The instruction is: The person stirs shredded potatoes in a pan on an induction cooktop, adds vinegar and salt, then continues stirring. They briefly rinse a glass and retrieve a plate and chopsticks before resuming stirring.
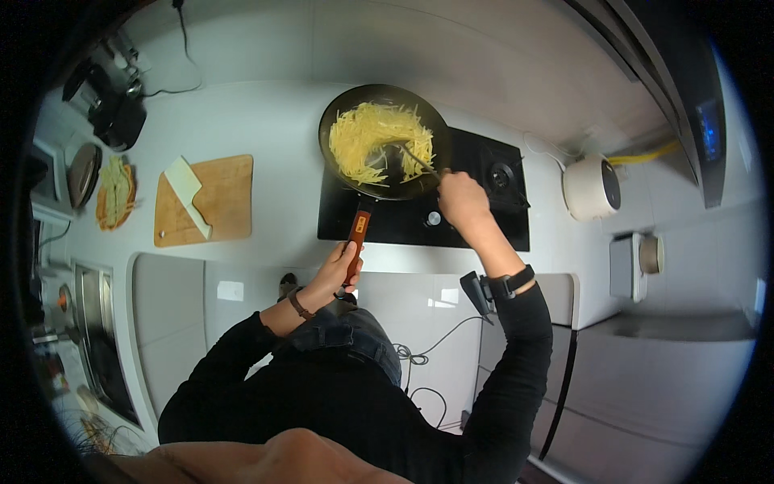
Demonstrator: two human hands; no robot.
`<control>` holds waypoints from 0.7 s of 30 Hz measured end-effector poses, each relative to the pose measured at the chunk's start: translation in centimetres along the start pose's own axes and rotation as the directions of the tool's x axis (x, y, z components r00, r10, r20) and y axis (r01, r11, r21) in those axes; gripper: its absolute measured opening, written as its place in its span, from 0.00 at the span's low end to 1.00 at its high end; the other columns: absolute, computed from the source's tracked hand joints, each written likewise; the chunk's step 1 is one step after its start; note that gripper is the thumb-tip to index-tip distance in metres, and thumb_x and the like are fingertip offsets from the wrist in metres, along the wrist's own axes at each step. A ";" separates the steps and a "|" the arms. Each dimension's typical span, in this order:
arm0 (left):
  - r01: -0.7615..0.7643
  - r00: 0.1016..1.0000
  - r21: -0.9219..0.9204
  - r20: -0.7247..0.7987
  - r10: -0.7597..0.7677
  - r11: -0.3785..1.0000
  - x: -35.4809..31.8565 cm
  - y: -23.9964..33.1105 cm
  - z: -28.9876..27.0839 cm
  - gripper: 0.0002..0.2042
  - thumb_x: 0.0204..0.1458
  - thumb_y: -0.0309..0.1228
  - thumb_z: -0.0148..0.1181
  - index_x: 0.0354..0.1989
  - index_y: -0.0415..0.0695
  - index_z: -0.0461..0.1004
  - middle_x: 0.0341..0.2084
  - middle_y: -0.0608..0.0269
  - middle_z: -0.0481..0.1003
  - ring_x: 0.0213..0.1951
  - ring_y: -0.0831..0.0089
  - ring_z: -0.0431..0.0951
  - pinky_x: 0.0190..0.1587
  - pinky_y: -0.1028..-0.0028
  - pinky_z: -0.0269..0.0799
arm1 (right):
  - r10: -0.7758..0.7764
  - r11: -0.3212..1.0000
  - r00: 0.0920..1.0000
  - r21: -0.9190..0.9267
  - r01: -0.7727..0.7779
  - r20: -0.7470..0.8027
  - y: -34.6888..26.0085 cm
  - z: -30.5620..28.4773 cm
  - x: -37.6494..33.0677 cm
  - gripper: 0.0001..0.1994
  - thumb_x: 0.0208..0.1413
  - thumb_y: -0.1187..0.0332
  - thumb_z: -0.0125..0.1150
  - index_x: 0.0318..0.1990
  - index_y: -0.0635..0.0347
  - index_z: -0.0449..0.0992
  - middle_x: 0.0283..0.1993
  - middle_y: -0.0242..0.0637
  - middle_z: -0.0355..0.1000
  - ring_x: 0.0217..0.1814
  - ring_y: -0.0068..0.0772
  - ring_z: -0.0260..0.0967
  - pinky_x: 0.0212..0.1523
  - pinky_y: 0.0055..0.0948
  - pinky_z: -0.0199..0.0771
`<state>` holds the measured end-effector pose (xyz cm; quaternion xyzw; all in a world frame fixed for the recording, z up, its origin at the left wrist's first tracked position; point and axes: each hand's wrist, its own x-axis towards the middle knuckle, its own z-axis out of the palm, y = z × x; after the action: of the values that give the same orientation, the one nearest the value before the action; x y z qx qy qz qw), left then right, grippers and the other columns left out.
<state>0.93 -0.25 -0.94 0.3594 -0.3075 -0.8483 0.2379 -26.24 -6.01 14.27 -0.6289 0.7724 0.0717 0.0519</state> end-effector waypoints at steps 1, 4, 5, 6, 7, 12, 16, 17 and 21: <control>-0.012 1.000 0.004 -0.024 0.012 1.000 0.0 -0.3 0.0 0.18 0.74 0.50 0.44 0.47 0.47 0.63 0.27 0.68 0.69 0.20 0.81 0.68 0.17 0.78 0.66 | -0.032 0.998 0.999 0.064 0.031 0.019 1.4 -0.2 0.1 0.09 0.61 0.70 0.60 0.42 0.67 0.80 0.42 0.59 0.80 0.49 0.64 0.79 0.50 0.52 0.81; -0.018 0.996 0.006 -0.082 0.018 1.000 0.1 -0.5 0.0 0.17 0.74 0.50 0.44 0.45 0.47 0.63 0.26 0.69 0.69 0.18 0.82 0.67 0.15 0.79 0.63 | -0.243 0.931 0.970 0.285 0.229 0.013 7.4 -2.8 -1.0 0.14 0.59 0.70 0.59 0.48 0.67 0.80 0.46 0.61 0.79 0.53 0.63 0.77 0.53 0.54 0.76; -0.016 0.996 0.007 -0.088 0.017 1.000 0.0 -0.4 0.0 0.18 0.74 0.50 0.44 0.45 0.47 0.63 0.26 0.69 0.68 0.18 0.82 0.67 0.15 0.79 0.63 | -0.190 0.926 0.978 0.347 0.147 0.091 8.4 -3.0 -0.8 0.15 0.60 0.69 0.58 0.51 0.66 0.80 0.47 0.59 0.79 0.53 0.62 0.77 0.53 0.53 0.76; -0.011 0.995 0.013 -0.095 0.013 1.000 -0.2 -0.3 0.0 0.18 0.74 0.50 0.44 0.45 0.47 0.63 0.25 0.69 0.68 0.18 0.83 0.67 0.15 0.79 0.63 | -0.102 0.908 0.981 0.419 0.023 0.167 9.1 -2.8 -0.7 0.16 0.61 0.69 0.58 0.54 0.65 0.80 0.48 0.57 0.80 0.54 0.61 0.77 0.54 0.53 0.77; -0.011 0.995 0.019 -0.097 0.013 1.000 -0.3 -0.1 0.1 0.18 0.74 0.50 0.43 0.45 0.47 0.63 0.25 0.69 0.68 0.18 0.83 0.67 0.16 0.79 0.63 | -0.150 0.921 0.987 0.371 0.121 0.050 9.3 -2.1 -0.5 0.16 0.63 0.69 0.57 0.56 0.65 0.79 0.49 0.57 0.80 0.54 0.61 0.77 0.54 0.53 0.77; 0.003 0.993 0.093 -0.119 0.008 0.996 -0.8 0.2 0.5 0.19 0.75 0.49 0.42 0.56 0.45 0.66 0.27 0.69 0.68 0.20 0.84 0.65 0.17 0.80 0.62 | -0.152 0.980 0.971 0.100 0.172 -0.186 3.4 6.4 2.3 0.17 0.68 0.69 0.56 0.61 0.64 0.75 0.46 0.58 0.78 0.48 0.65 0.77 0.47 0.54 0.80; -0.013 0.992 0.087 -0.124 0.024 0.996 -0.6 0.3 0.6 0.16 0.75 0.48 0.43 0.44 0.47 0.64 0.25 0.69 0.69 0.18 0.82 0.67 0.16 0.78 0.63 | -0.284 0.943 0.947 0.136 0.304 -0.147 4.0 4.6 -1.4 0.14 0.66 0.69 0.59 0.56 0.65 0.75 0.45 0.56 0.79 0.44 0.63 0.79 0.43 0.55 0.81; -0.014 0.992 0.083 -0.121 0.024 0.996 -0.6 0.3 0.5 0.16 0.75 0.48 0.43 0.43 0.47 0.64 0.25 0.69 0.69 0.18 0.82 0.67 0.16 0.78 0.63 | -0.303 0.938 0.945 0.135 0.319 -0.123 4.8 2.5 -2.7 0.15 0.66 0.69 0.59 0.57 0.65 0.75 0.44 0.56 0.79 0.44 0.62 0.79 0.43 0.55 0.81; -0.032 0.993 0.089 -0.111 0.042 0.996 -0.5 0.4 0.3 0.16 0.75 0.47 0.43 0.42 0.47 0.63 0.25 0.68 0.69 0.18 0.82 0.67 0.16 0.77 0.63 | -0.242 0.962 0.970 0.124 0.244 -0.031 5.3 -4.0 -7.1 0.14 0.65 0.70 0.58 0.55 0.66 0.78 0.39 0.54 0.80 0.42 0.62 0.79 0.43 0.54 0.80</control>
<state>1.09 -0.12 -0.22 0.4108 -0.3369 -0.8080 0.2546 -29.95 1.14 19.67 -0.7147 0.6930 0.0106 0.0944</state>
